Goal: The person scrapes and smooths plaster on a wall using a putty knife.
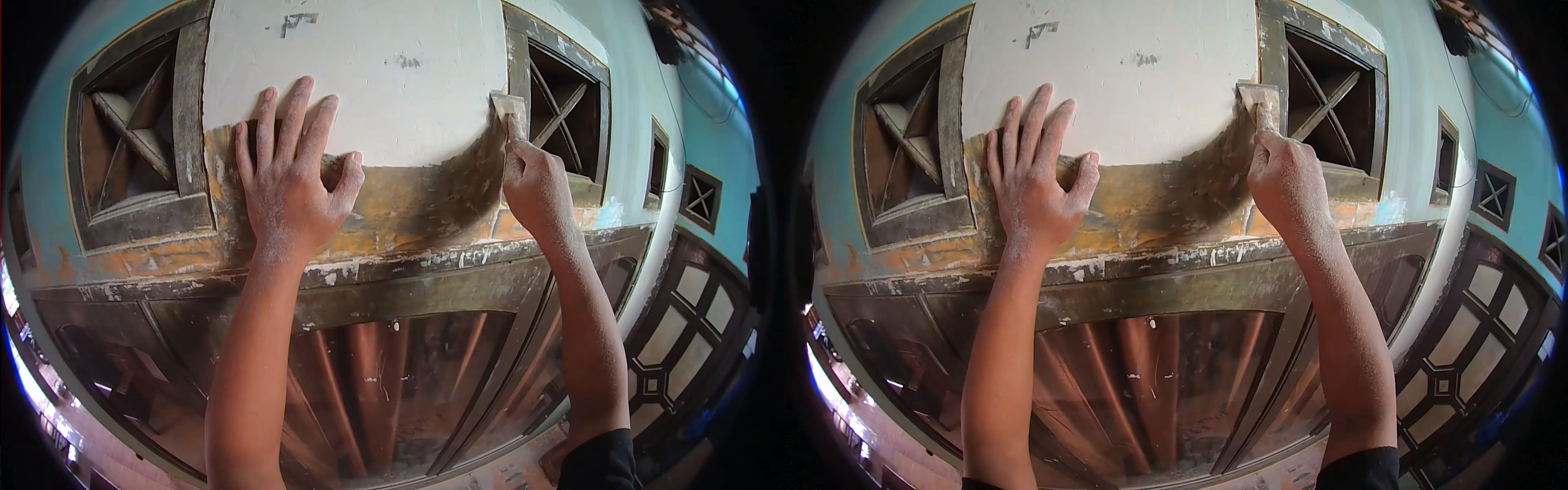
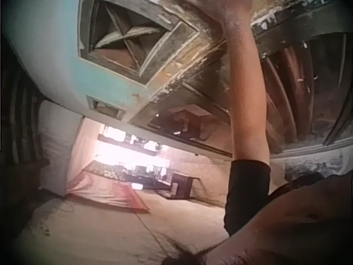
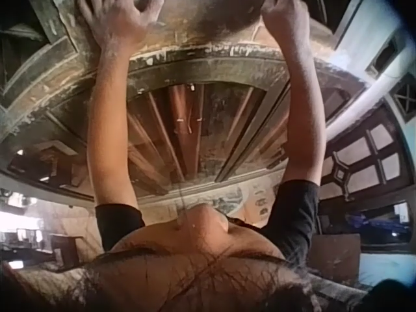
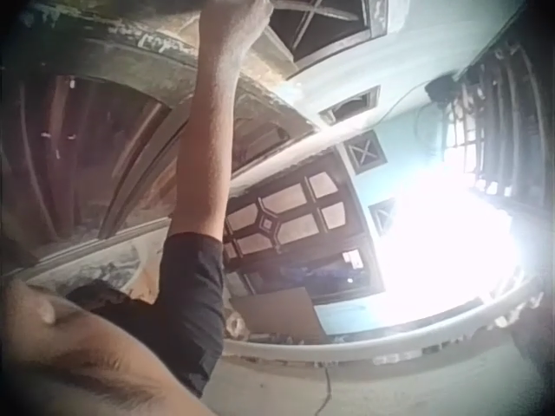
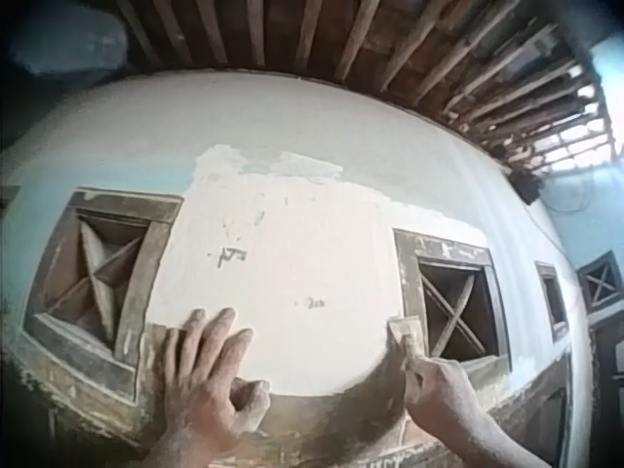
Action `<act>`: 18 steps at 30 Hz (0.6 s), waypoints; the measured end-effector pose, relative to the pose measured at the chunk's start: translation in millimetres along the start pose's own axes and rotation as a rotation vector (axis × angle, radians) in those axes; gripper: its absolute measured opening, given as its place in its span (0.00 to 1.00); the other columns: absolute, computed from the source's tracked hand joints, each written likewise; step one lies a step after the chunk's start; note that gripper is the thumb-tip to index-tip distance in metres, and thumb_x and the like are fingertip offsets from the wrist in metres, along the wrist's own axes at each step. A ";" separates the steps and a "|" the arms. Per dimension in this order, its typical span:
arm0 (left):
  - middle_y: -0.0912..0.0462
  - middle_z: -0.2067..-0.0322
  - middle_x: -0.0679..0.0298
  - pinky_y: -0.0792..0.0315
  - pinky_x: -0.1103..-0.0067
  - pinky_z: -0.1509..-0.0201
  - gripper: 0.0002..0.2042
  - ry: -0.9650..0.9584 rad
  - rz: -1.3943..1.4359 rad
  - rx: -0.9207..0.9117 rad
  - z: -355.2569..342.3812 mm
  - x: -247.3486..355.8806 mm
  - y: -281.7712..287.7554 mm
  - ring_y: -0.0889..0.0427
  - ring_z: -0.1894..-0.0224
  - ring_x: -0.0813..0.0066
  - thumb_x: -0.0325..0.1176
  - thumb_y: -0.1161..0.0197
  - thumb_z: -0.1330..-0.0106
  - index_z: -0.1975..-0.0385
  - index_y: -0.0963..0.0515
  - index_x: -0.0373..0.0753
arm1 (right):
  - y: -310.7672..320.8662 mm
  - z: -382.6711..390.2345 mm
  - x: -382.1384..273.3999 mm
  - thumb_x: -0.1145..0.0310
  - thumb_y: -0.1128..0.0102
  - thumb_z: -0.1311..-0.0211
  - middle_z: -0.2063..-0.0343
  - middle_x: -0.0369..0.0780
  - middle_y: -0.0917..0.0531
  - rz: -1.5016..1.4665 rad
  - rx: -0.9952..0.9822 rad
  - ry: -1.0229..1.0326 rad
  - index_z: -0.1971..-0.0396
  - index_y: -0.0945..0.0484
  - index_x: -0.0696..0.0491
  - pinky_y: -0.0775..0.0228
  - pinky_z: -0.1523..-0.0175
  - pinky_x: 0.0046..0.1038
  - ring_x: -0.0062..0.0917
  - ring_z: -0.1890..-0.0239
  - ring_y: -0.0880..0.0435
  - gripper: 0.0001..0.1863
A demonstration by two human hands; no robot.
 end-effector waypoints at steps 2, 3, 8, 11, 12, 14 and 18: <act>0.34 0.23 0.65 0.53 0.45 0.19 0.29 0.000 -0.003 0.015 0.8 1.4 0.1 0.42 0.20 0.52 0.48 0.35 0.35 0.32 0.24 0.50 | -0.1 0.3 3.7 0.71 0.46 0.31 0.70 0.59 0.15 0.007 -0.017 0.003 0.63 0.15 0.63 0.22 0.53 0.52 0.56 0.61 0.13 0.12; 0.34 0.23 0.65 0.53 0.45 0.19 0.29 -0.002 0.000 0.015 1.0 2.2 -0.7 0.42 0.20 0.52 0.48 0.35 0.35 0.32 0.24 0.50 | 0.5 -1.3 5.0 0.71 0.46 0.31 0.70 0.59 0.15 0.020 -0.025 0.004 0.63 0.15 0.62 0.22 0.53 0.52 0.56 0.61 0.13 0.12; 0.34 0.23 0.65 0.53 0.44 0.19 0.28 0.010 -0.012 0.006 0.8 2.4 -0.4 0.42 0.20 0.53 0.48 0.36 0.33 0.32 0.24 0.50 | 2.4 -1.1 7.1 0.70 0.46 0.29 0.71 0.58 0.16 -0.010 -0.004 0.000 0.63 0.15 0.61 0.22 0.54 0.51 0.56 0.62 0.14 0.13; 0.35 0.23 0.65 0.53 0.44 0.19 0.28 0.015 -0.006 0.012 0.8 5.6 -4.2 0.43 0.19 0.54 0.48 0.36 0.33 0.32 0.24 0.50 | 1.4 -6.8 15.9 0.69 0.46 0.28 0.70 0.58 0.15 -0.024 0.018 0.027 0.61 0.15 0.61 0.22 0.54 0.50 0.56 0.61 0.13 0.13; 0.35 0.23 0.65 0.53 0.44 0.19 0.28 0.014 -0.005 0.011 1.0 5.0 -3.4 0.43 0.19 0.54 0.48 0.36 0.33 0.32 0.24 0.50 | 1.7 -7.5 16.4 0.68 0.45 0.28 0.70 0.58 0.15 -0.035 0.033 0.045 0.60 0.14 0.60 0.22 0.54 0.50 0.56 0.61 0.13 0.13; 0.35 0.23 0.65 0.54 0.44 0.19 0.29 0.014 -0.021 0.009 1.1 3.1 -2.0 0.43 0.19 0.53 0.48 0.36 0.33 0.32 0.24 0.50 | 3.8 -5.9 14.8 0.68 0.45 0.28 0.70 0.58 0.15 -0.056 0.011 0.005 0.60 0.14 0.60 0.22 0.54 0.49 0.55 0.61 0.13 0.13; 0.36 0.23 0.65 0.54 0.44 0.19 0.29 0.010 -0.030 0.002 2.1 3.8 -2.0 0.43 0.19 0.53 0.48 0.35 0.33 0.32 0.24 0.50 | 3.0 -1.2 20.6 0.68 0.45 0.28 0.68 0.58 0.15 -0.043 -0.001 0.019 0.58 0.14 0.60 0.22 0.54 0.49 0.55 0.61 0.13 0.13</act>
Point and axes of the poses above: each hand's wrist, its own z-axis away from the middle knuckle, its own y-axis out of the back of the hand, x = y × z, the point moved 4 cm from there along -z, towards the middle knuckle
